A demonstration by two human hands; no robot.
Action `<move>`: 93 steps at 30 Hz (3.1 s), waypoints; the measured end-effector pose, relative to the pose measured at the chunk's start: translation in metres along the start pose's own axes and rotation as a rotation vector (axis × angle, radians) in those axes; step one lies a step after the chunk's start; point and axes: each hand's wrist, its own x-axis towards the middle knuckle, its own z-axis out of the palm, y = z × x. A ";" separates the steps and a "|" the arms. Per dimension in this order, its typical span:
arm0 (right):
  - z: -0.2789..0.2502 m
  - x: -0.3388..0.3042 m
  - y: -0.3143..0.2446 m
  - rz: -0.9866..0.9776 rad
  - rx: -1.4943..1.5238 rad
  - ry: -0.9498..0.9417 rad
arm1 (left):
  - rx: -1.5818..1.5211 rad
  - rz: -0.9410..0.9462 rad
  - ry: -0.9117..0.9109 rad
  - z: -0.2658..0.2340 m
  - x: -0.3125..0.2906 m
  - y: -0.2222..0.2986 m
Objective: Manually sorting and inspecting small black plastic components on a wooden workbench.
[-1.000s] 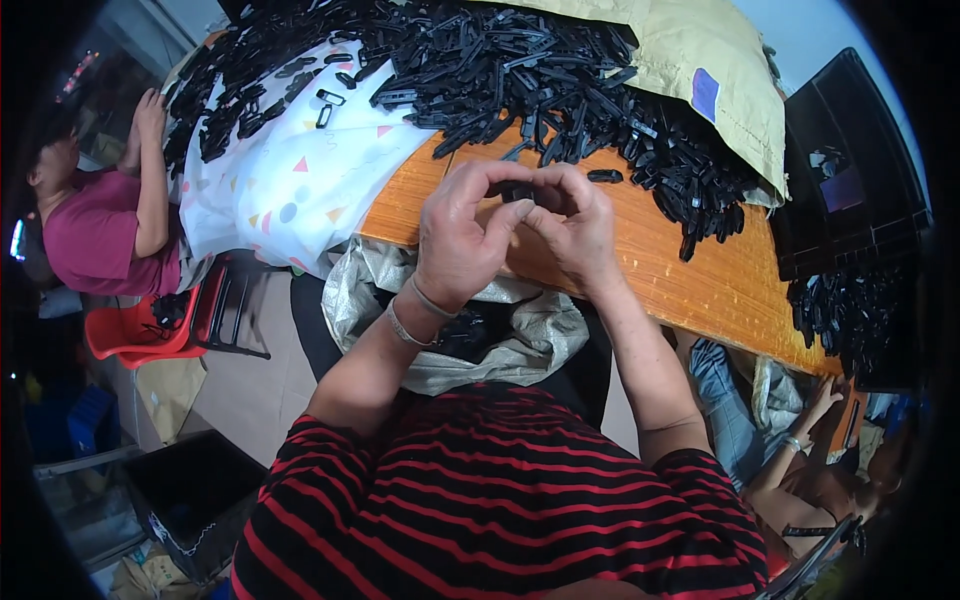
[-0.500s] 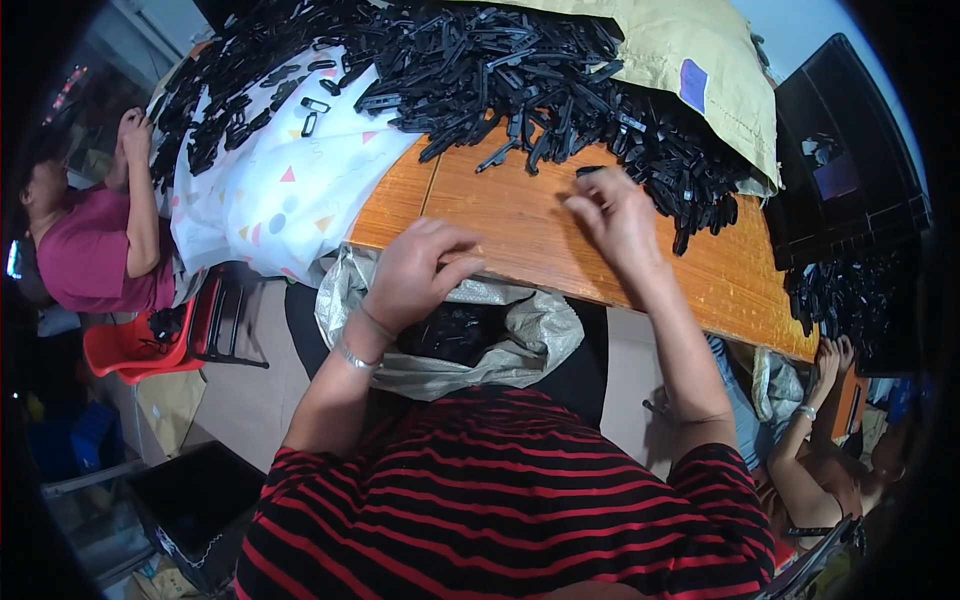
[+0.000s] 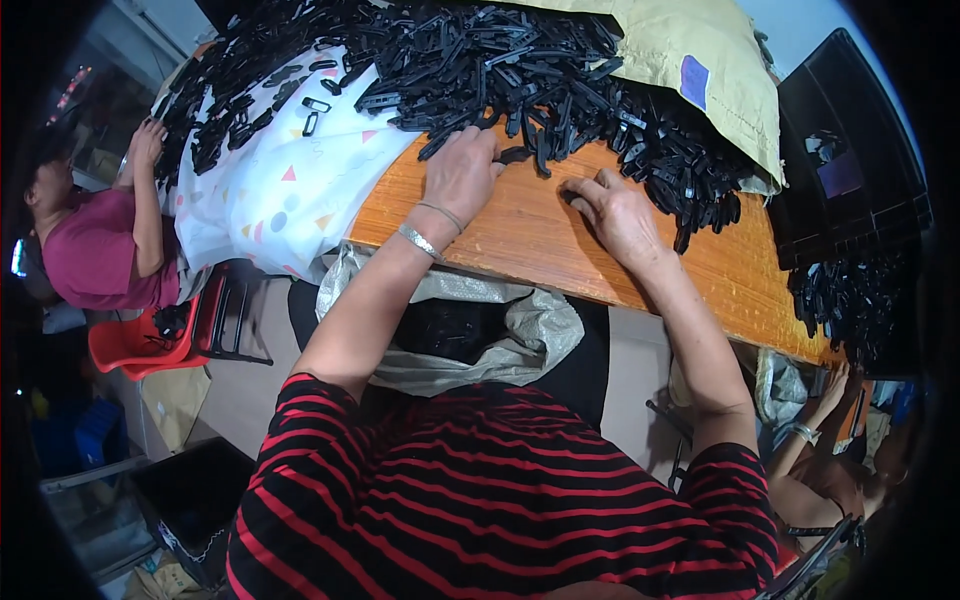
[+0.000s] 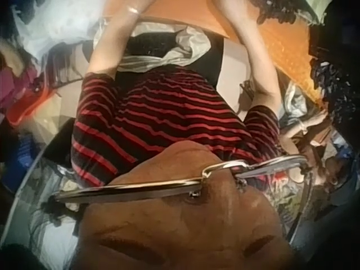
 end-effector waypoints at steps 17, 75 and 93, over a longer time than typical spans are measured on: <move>-0.003 0.039 -0.054 -0.099 0.313 0.246 | -1.400 -0.613 -0.314 -0.049 -0.029 0.024; 0.026 0.022 -0.091 0.013 0.517 0.364 | -0.947 -0.397 0.112 -0.052 -0.069 0.058; 0.017 0.030 -0.093 -0.160 0.262 0.449 | -0.558 -0.199 0.213 -0.054 -0.066 0.061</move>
